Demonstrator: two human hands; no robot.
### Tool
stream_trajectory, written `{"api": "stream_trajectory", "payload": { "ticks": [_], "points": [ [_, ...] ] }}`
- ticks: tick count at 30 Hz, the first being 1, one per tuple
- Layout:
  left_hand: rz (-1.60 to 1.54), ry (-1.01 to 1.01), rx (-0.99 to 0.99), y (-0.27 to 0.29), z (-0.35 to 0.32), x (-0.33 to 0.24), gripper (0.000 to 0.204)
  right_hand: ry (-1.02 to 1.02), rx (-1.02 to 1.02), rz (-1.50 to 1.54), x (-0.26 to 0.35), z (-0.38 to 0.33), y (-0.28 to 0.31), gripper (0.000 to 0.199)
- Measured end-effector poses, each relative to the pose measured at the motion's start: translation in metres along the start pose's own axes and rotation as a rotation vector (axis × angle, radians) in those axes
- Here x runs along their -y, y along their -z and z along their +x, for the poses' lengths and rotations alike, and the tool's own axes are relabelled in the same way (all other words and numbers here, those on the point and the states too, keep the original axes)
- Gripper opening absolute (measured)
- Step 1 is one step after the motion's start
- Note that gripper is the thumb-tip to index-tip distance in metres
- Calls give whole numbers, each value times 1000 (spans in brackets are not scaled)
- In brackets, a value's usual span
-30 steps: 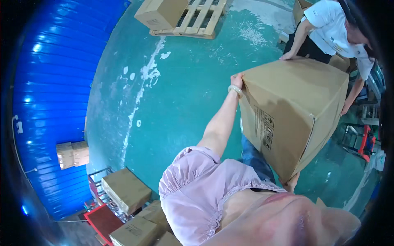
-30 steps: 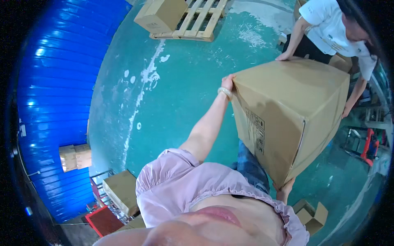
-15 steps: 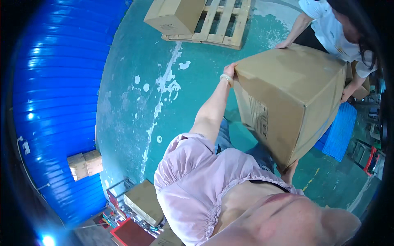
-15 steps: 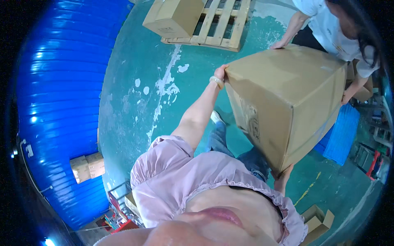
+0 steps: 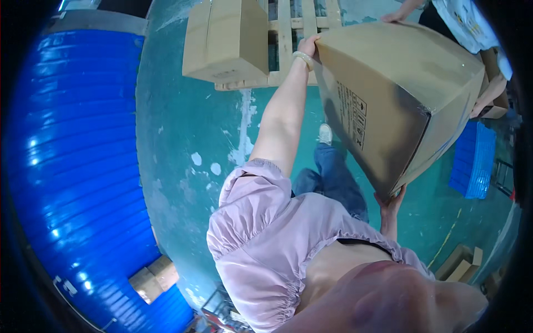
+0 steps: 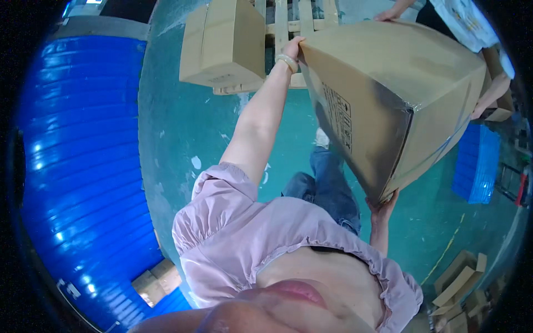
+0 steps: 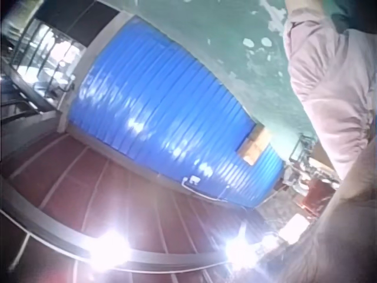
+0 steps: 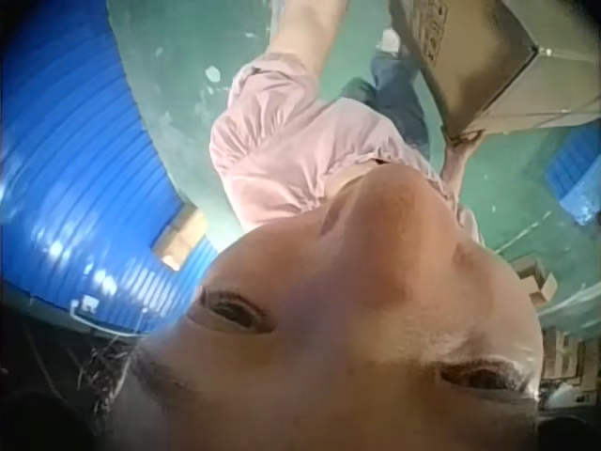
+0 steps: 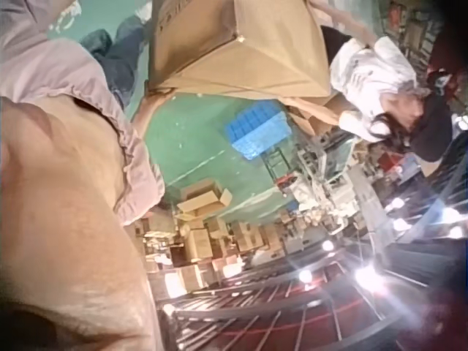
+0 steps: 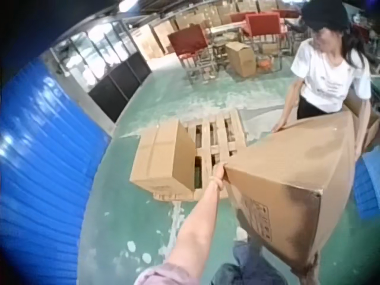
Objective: The person closes and seals a cardboard box of packaged items, carries it to a wooden pallet, and places it down. The person then walks to a packaging machine and stacks wrapped containers into a cardboard box by hand.
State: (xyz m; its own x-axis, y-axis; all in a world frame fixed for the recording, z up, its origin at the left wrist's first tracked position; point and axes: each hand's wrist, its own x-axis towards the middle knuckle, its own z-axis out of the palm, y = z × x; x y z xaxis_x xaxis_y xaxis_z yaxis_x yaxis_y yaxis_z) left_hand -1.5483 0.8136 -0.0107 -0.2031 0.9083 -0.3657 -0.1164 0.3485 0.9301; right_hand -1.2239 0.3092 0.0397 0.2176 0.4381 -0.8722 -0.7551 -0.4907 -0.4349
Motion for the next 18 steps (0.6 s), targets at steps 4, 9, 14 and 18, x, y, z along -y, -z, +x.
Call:
{"api": "stream_trajectory", "payload": {
  "ticks": [4,9,14,18],
  "points": [
    [-2,146,259,-28,23,6,46,44,-70,79,14,6,-51,75],
    [-302,145,108,23,100,-49,40,152,121,-118,75,49,-145,67],
    [-302,85,8,17,123,-76,27,214,-147,-349,148,86,-223,66],
    [-344,63,59,-10,139,-93,27,143,-114,-361,205,163,-239,73]
  ]
}}
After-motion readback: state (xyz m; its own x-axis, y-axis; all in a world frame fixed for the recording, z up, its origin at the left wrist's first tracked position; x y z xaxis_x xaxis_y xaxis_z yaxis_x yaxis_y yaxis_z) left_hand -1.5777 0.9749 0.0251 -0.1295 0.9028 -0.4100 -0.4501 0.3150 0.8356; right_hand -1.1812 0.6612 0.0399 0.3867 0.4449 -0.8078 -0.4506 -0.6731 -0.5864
